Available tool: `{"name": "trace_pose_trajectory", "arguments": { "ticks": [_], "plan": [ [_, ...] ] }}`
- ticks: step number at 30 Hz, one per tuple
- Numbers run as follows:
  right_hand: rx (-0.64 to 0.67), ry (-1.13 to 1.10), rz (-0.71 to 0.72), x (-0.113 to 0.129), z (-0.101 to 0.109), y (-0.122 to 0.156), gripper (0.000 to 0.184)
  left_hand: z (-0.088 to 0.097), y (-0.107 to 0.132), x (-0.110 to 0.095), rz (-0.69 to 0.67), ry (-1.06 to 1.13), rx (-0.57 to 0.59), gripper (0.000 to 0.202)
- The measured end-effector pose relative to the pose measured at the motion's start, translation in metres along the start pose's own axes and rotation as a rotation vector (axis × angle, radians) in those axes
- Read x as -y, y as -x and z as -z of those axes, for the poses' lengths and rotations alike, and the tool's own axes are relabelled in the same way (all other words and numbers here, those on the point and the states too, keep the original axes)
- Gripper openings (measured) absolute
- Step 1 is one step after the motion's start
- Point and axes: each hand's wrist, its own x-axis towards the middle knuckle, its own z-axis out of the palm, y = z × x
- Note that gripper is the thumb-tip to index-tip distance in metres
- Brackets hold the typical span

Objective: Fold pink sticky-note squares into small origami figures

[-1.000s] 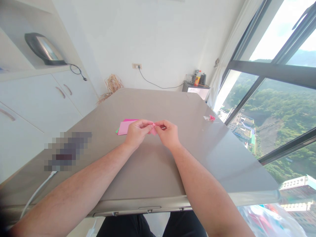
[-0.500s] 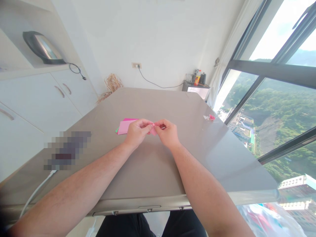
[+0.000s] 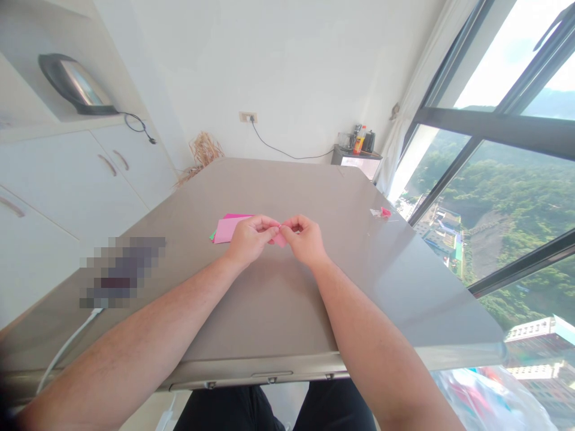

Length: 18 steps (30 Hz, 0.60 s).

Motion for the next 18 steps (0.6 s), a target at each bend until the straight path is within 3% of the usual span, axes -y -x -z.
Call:
{"name": "trace_pose_trajectory", "arguments": {
  "ticks": [18],
  "plan": [
    [0.057, 0.022, 0.001, -0.0045, 0.0021, -0.0023, 0.013, 0.0042, -0.0013, -0.0014, 0.027, -0.061, 0.082, 0.016]
  ]
}}
